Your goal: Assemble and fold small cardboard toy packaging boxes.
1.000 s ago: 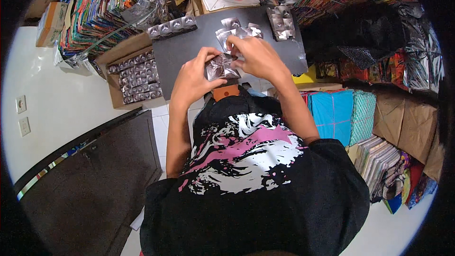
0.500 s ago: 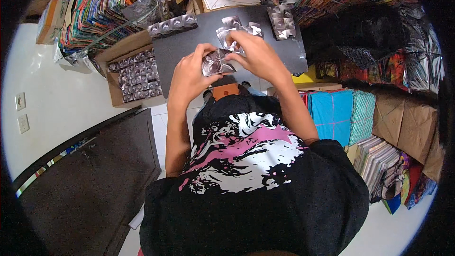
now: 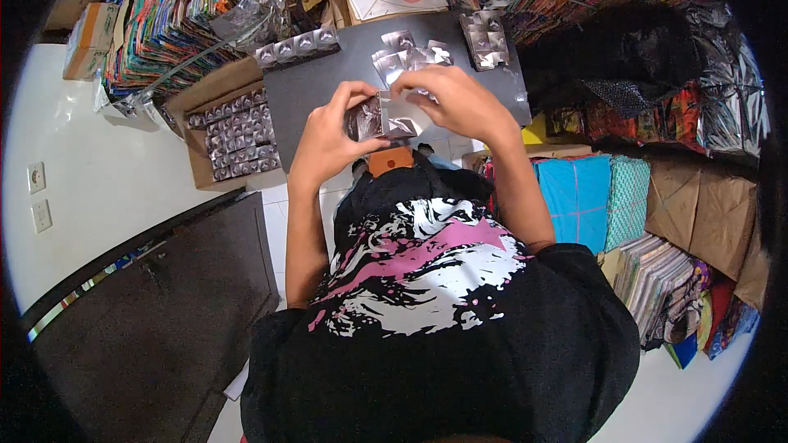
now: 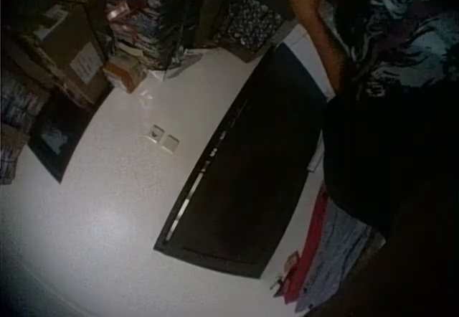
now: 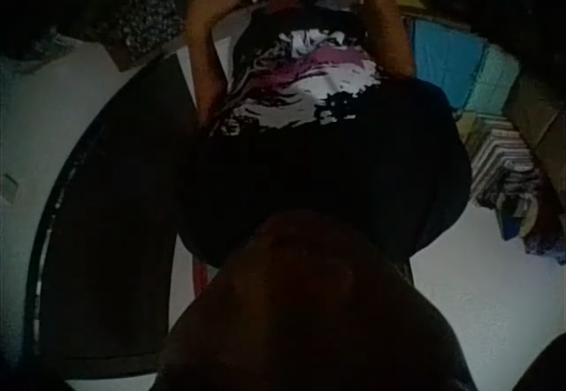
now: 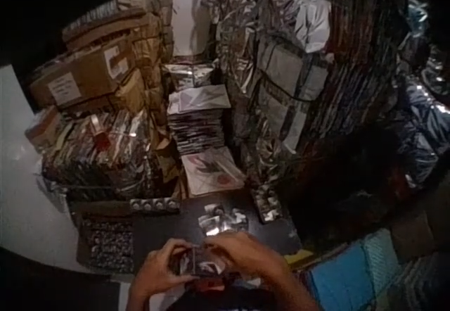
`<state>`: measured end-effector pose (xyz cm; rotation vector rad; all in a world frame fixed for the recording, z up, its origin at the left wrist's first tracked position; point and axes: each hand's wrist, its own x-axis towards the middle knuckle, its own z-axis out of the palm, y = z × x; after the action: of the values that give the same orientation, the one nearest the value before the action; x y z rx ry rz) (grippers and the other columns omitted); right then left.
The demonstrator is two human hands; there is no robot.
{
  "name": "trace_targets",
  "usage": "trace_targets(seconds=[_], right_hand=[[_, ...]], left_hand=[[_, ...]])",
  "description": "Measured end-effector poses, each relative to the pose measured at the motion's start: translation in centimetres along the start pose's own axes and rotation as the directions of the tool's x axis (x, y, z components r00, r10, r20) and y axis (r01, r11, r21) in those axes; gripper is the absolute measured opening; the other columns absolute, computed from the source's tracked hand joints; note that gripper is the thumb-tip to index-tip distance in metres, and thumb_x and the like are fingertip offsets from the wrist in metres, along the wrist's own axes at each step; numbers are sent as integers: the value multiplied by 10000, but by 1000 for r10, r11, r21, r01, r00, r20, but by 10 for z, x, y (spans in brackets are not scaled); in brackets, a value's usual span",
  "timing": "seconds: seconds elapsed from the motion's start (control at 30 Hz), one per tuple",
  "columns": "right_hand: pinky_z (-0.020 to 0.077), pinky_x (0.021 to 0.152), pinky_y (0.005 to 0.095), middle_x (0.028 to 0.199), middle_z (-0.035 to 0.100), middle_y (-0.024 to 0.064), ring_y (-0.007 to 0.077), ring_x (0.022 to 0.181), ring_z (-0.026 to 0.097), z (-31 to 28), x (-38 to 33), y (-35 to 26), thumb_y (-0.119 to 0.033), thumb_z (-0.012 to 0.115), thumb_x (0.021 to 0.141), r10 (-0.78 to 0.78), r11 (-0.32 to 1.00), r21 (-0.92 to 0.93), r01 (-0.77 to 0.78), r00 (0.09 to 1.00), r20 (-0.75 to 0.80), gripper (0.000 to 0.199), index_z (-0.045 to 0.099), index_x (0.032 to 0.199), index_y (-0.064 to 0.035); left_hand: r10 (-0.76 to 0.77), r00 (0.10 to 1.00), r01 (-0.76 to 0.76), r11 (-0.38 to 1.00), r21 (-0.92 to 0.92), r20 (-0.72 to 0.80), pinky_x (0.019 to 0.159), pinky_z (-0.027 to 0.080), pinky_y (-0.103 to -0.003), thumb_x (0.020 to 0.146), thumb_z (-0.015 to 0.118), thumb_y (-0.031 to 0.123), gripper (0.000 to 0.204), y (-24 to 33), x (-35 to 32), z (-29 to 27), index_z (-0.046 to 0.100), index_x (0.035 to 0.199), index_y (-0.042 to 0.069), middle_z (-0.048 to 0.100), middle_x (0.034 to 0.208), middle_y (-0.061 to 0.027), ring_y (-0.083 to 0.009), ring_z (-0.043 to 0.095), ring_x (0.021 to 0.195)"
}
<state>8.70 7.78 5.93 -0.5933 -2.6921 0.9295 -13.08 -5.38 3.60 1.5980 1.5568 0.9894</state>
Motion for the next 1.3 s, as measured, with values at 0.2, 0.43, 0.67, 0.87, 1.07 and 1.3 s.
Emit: trace_targets(seconds=[0.2, 0.43, 0.67, 0.87, 1.07, 1.3], right_hand=[[552, 848, 442, 1100, 756, 180, 339, 899, 764, -13, 3, 9, -94, 728, 963, 231, 913, 333, -234, 972, 51, 348, 601, 1285, -66], [438, 1155, 506, 1595, 472, 168, 443, 1448, 433, -14, -7, -17, -235, 840, 828, -61, 997, -57, 51, 982, -181, 210, 760, 963, -95], [445, 1158, 533, 1659, 366, 158, 451, 1483, 390, 7, -10, -18, -207, 877, 798, 62, 982, -166, -86, 987, -146, 328, 741, 1073, -91], [495, 1061, 491, 1461, 576, 127, 395, 1322, 553, 1, -1, -22, -97, 853, 759, -47, 999, -13, 45, 945, -323, 258, 684, 950, -58], [512, 1035, 462, 1418, 623, 90, 349, 1273, 601, -16, -5, -9, -54, 830, 769, -117, 986, 92, 141, 966, -229, 177, 767, 930, -93], [368, 1211, 540, 1714, 284, 149, 473, 1522, 313, -11, -13, -25, -241, 888, 739, 9, 1000, -11, -10, 997, -83, 287, 808, 997, -143]], left_hand=[[67, 997, -66, 997, -33, 26, 991, 554, -416, 668, 957, 156, 778, 5, -1, 5, 606, 1356, 60, 724, 1268, -181, -338, 713, 1205], [-21, 980, 40, 995, 95, -196, 1005, 559, -383, 656, 958, 117, 742, -3, -1, 10, 663, 1333, 46, 754, 1221, -139, -257, 737, 1107], [95, 971, -72, 991, 111, -219, 938, 575, -401, 653, 983, 183, 726, 2, 3, 12, 651, 1286, 53, 744, 1174, -149, -281, 743, 1059], [-15, 915, 13, 1000, -8, -402, 854, 593, -347, 631, 1025, 251, 814, -7, 1, 22, 609, 1301, 53, 742, 1090, -123, -220, 743, 964], [21, 990, -51, 976, -210, -143, 1084, 481, -429, 590, 1032, 329, 1033, -17, -2, 6, 532, 1452, 58, 648, 1416, -117, -278, 621, 1302], [126, 981, -104, 984, 147, -149, 919, 568, -438, 630, 984, 275, 721, -8, 3, 11, 666, 1233, 42, 700, 1162, -140, -339, 712, 1054]])
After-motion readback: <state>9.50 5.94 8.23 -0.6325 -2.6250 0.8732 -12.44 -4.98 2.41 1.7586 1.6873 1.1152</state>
